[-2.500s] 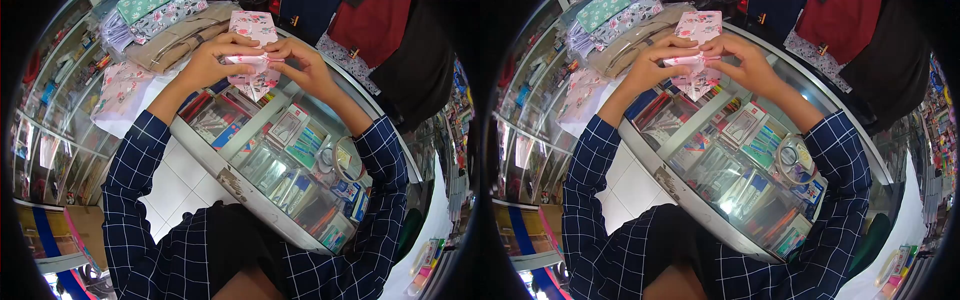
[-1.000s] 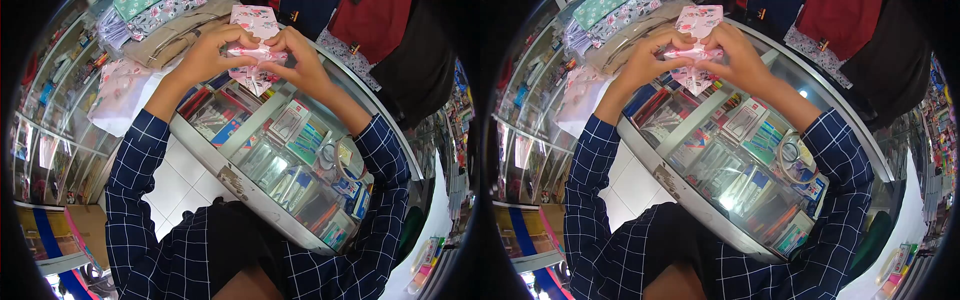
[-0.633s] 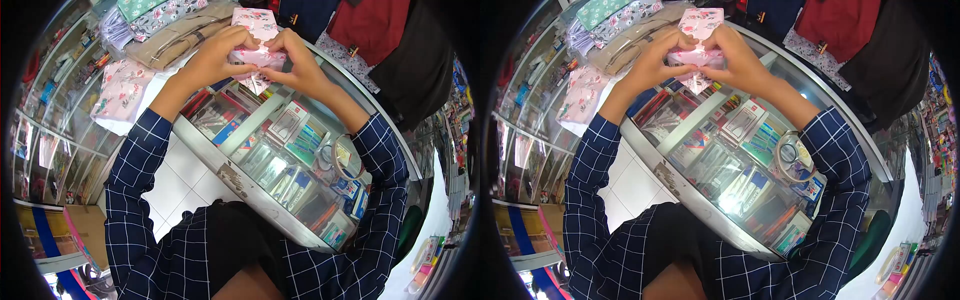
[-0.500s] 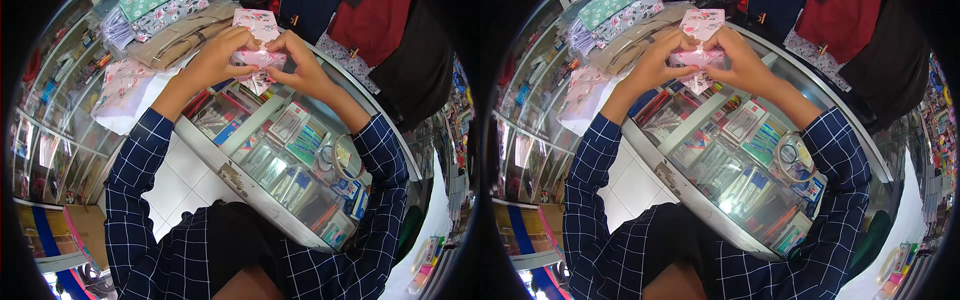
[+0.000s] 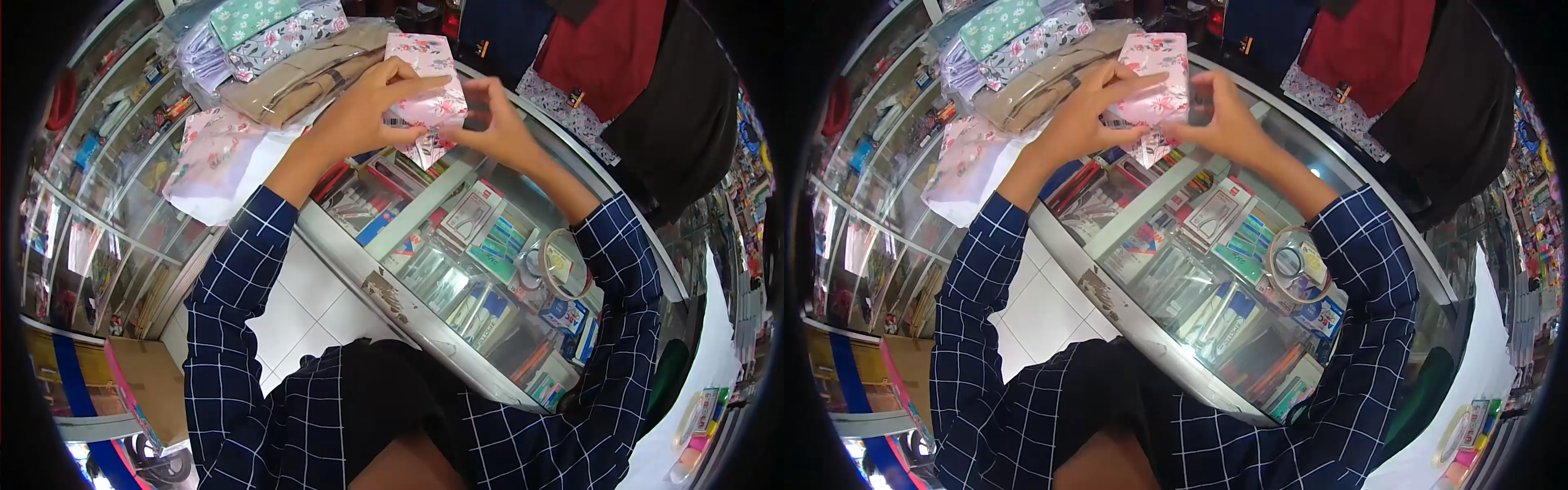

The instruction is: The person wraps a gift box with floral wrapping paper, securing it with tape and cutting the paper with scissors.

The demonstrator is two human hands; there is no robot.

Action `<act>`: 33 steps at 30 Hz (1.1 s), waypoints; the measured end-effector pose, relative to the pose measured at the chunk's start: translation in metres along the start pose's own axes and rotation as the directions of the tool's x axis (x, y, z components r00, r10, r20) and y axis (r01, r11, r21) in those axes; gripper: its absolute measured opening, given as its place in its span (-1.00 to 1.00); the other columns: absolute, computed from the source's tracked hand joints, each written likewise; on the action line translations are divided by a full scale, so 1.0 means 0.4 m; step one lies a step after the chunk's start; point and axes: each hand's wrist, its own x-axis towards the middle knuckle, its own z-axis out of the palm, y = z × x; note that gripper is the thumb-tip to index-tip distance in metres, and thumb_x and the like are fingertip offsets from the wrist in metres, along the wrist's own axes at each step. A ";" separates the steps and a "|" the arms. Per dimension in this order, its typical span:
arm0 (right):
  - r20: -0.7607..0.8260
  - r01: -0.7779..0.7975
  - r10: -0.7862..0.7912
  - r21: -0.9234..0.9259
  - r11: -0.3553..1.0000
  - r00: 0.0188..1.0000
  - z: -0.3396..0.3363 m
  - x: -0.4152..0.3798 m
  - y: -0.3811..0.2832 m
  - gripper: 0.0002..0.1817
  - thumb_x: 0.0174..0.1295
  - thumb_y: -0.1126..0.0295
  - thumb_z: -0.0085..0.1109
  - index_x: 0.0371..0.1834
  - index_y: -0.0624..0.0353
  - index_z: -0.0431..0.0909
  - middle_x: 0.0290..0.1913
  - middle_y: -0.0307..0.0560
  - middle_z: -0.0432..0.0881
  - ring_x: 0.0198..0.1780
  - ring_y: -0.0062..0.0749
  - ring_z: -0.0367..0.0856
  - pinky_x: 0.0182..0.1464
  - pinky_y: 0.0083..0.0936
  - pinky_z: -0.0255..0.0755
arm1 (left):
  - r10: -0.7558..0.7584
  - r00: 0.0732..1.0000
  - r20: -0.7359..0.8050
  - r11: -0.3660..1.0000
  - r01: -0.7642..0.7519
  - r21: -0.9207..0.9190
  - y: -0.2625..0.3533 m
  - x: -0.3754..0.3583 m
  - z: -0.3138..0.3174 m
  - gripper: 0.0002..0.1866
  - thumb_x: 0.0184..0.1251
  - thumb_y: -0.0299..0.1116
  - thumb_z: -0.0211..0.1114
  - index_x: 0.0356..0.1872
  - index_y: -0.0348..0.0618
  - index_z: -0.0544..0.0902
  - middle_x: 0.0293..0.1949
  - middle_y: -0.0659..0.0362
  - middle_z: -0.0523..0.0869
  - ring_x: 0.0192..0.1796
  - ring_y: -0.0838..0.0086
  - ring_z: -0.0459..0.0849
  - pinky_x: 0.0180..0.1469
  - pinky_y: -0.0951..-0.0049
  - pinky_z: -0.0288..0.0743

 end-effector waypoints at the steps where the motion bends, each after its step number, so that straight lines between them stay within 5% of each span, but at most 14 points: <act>1: 0.104 -0.080 0.093 -0.122 0.989 0.990 -0.003 -0.004 -0.002 -0.33 0.06 0.30 0.46 0.16 0.21 0.26 0.17 0.01 0.40 0.22 -0.38 0.39 0.22 -0.35 0.37 | 0.019 1.000 -0.007 1.000 -0.019 0.012 -0.005 -0.003 0.002 -0.41 -0.07 -0.33 0.47 0.14 0.08 0.63 -0.06 0.14 0.49 0.04 0.26 0.48 0.13 0.36 0.38; 4: 0.195 -0.065 0.088 -0.120 0.991 0.977 0.005 -0.007 -0.027 -0.36 0.11 0.24 0.41 0.15 0.23 0.26 0.18 0.01 0.40 0.22 -0.36 0.39 0.23 -0.33 0.34 | 0.026 0.999 -0.045 0.999 -0.024 0.046 -0.010 -0.017 -0.002 -0.45 -0.08 -0.34 0.47 0.09 0.03 0.65 -0.07 0.11 0.48 0.05 0.25 0.48 0.14 0.35 0.39; 8: 0.121 0.013 0.013 -0.216 0.976 0.993 0.029 -0.029 -0.057 -0.32 0.17 0.27 0.35 0.29 0.23 0.23 0.21 -0.02 0.37 0.17 -0.38 0.43 0.15 -0.41 0.38 | -0.008 0.991 -0.132 1.000 0.010 0.012 -0.012 -0.038 -0.021 -0.48 -0.06 -0.35 0.49 0.06 0.01 0.67 -0.06 0.10 0.45 0.09 0.23 0.48 0.17 0.34 0.37; 12: 0.070 0.039 -0.045 0.089 0.995 0.997 0.041 -0.028 -0.070 -0.33 0.25 0.31 0.24 0.39 0.21 0.20 0.26 -0.02 0.33 0.25 -0.33 0.36 0.24 -0.41 0.32 | -0.008 0.978 -0.207 0.999 0.016 0.037 -0.018 -0.041 -0.020 -0.43 -0.07 -0.33 0.53 0.09 -0.03 0.62 -0.01 0.12 0.46 0.11 0.29 0.50 0.13 0.32 0.43; 17: 0.074 0.349 -0.355 0.078 0.934 0.932 -0.002 -0.002 -0.127 -0.25 -0.03 0.75 -0.15 0.39 0.20 0.24 0.44 0.00 0.19 0.29 -0.34 0.35 0.25 -0.41 0.36 | -0.243 0.933 -0.266 0.930 0.147 -0.336 0.011 -0.036 -0.005 -0.27 -0.01 -0.38 0.55 0.25 -0.11 0.41 0.16 0.14 0.40 0.17 0.40 0.49 0.14 0.39 0.52; 20: 0.194 0.357 -0.348 -0.011 0.934 0.917 -0.035 0.005 -0.155 -0.33 0.09 0.69 -0.05 0.38 0.20 0.25 0.41 -0.01 0.25 0.32 -0.35 0.34 0.27 -0.38 0.35 | -0.241 0.950 -0.200 0.895 0.137 -0.424 0.026 -0.038 -0.002 -0.24 0.00 -0.48 0.53 0.27 -0.13 0.33 0.22 0.15 0.38 0.20 0.43 0.49 0.19 0.41 0.51; 24: 0.124 0.447 -0.444 0.006 0.895 0.887 -0.014 -0.001 -0.135 -0.42 0.25 0.47 0.17 0.36 0.16 0.29 0.37 -0.02 0.33 0.33 -0.29 0.35 0.29 -0.37 0.31 | -0.317 0.947 -0.055 0.835 0.251 -0.490 -0.001 -0.046 0.006 -0.25 0.04 -0.57 0.48 0.27 -0.13 0.29 0.21 0.17 0.39 0.21 0.45 0.49 0.22 0.39 0.50; 25: 0.136 0.479 -0.469 -0.056 0.876 0.873 -0.014 -0.001 -0.129 -0.45 0.26 0.45 0.17 0.34 0.15 0.32 0.37 -0.01 0.33 0.34 -0.26 0.34 0.30 -0.36 0.28 | -0.295 0.949 -0.110 0.812 0.188 -0.553 -0.010 -0.051 0.014 -0.34 0.03 -0.44 0.53 0.17 -0.21 0.38 0.10 0.12 0.50 0.07 0.48 0.58 0.03 0.48 0.60; 28: 0.158 0.489 -0.466 -0.181 0.853 0.871 -0.011 0.003 -0.126 -0.54 0.30 0.42 0.14 0.29 0.11 0.43 0.37 0.02 0.32 0.37 -0.18 0.31 0.35 -0.33 0.20 | -0.299 0.940 -0.164 0.839 0.177 -0.514 -0.028 -0.057 0.025 -0.40 0.05 -0.44 0.52 0.10 -0.20 0.40 -0.01 0.14 0.57 0.02 0.51 0.60 0.01 0.52 0.57; 29: 0.156 0.444 -0.420 -0.182 0.877 0.894 -0.006 0.003 -0.133 -0.57 0.31 0.40 0.13 0.27 0.09 0.46 0.38 0.02 0.32 0.39 -0.16 0.30 0.36 -0.33 0.17 | -0.304 0.930 -0.206 0.857 0.173 -0.485 -0.031 -0.059 0.027 -0.41 0.01 -0.39 0.56 0.02 -0.20 0.38 -0.17 0.14 0.64 -0.13 0.57 0.64 -0.16 0.58 0.57; 33: 0.191 0.342 -0.318 -0.109 0.933 0.929 0.006 -0.005 -0.119 -0.60 0.32 0.36 0.12 0.24 0.01 0.52 0.39 0.00 0.32 0.39 -0.11 0.28 0.40 -0.29 0.13 | -0.257 0.946 -0.198 0.965 0.240 -0.103 -0.018 -0.062 0.029 -0.35 -0.09 -0.12 0.58 -0.11 -0.14 0.33 -0.47 0.14 0.63 -0.44 0.40 0.67 -0.41 0.45 0.51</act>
